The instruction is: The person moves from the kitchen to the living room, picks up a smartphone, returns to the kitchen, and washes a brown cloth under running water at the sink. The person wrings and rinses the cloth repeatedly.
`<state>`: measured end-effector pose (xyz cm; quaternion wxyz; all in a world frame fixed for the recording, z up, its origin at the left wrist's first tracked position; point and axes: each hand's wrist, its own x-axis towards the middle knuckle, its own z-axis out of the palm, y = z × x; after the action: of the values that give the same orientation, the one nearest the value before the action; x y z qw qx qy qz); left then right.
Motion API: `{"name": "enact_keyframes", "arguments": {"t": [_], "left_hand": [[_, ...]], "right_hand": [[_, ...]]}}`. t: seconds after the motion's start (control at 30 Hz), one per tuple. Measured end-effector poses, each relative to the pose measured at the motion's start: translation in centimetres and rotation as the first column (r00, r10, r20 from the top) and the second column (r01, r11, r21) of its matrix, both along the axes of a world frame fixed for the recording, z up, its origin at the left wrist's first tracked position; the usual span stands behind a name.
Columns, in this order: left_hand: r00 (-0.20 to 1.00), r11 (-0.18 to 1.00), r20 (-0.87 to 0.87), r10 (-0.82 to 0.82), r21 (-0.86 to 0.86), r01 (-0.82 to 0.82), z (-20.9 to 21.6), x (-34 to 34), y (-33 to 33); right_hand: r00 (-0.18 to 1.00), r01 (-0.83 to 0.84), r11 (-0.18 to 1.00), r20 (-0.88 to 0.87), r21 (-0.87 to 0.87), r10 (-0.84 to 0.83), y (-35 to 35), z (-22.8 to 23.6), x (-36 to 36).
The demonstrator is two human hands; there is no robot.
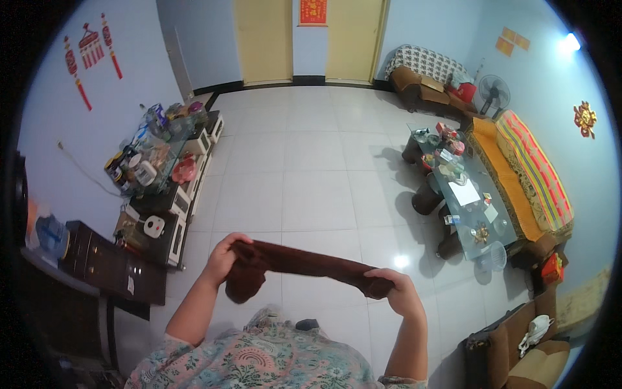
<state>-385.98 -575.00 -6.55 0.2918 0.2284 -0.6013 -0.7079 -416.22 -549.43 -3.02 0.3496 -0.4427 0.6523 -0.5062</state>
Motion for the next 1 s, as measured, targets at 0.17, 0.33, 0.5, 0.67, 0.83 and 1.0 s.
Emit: {"name": "enact_keyframes", "arguments": {"t": [0.17, 0.33, 0.5, 0.67, 0.83, 1.0], "left_hand": [[0.977, 0.993, 0.199, 0.077, -0.109, -0.056, -2.8, -4.9, -9.8], [0.962, 0.994, 0.254, 0.104, -0.049, -0.094, -6.7, -12.4, -22.6], [0.962, 0.998, 0.265, -0.068, 0.029, 0.062, -5.7, -23.9, -34.6], [0.951, 0.978, 0.243, -0.192, 0.125, 0.166, -3.5, -35.9, -43.3], [0.948, 0.951, 0.195, -0.251, 0.234, 0.204, -4.8, -47.2, -50.6], [0.959, 0.969, 0.212, -0.189, 0.197, 0.148, -5.9, -57.4, -58.5]], "right_hand": [[0.972, -0.156, 0.98, -0.154, 0.127, 0.175, -12.4, 0.0, -6.1], [0.986, -0.093, 0.989, -0.129, 0.119, 0.108, -24.3, -1.1, -12.4], [0.983, 0.119, 0.971, 0.113, 0.209, -0.144, -33.6, -0.2, -20.2], [0.917, 0.296, 0.937, 0.219, 0.185, -0.333, -40.6, -1.6, -26.9], [0.865, 0.316, 0.93, 0.346, 0.186, -0.363, -47.2, -5.5, -36.8], [0.854, 0.348, 0.931, 0.371, 0.114, -0.365, -56.5, -8.1, -48.2]]}}
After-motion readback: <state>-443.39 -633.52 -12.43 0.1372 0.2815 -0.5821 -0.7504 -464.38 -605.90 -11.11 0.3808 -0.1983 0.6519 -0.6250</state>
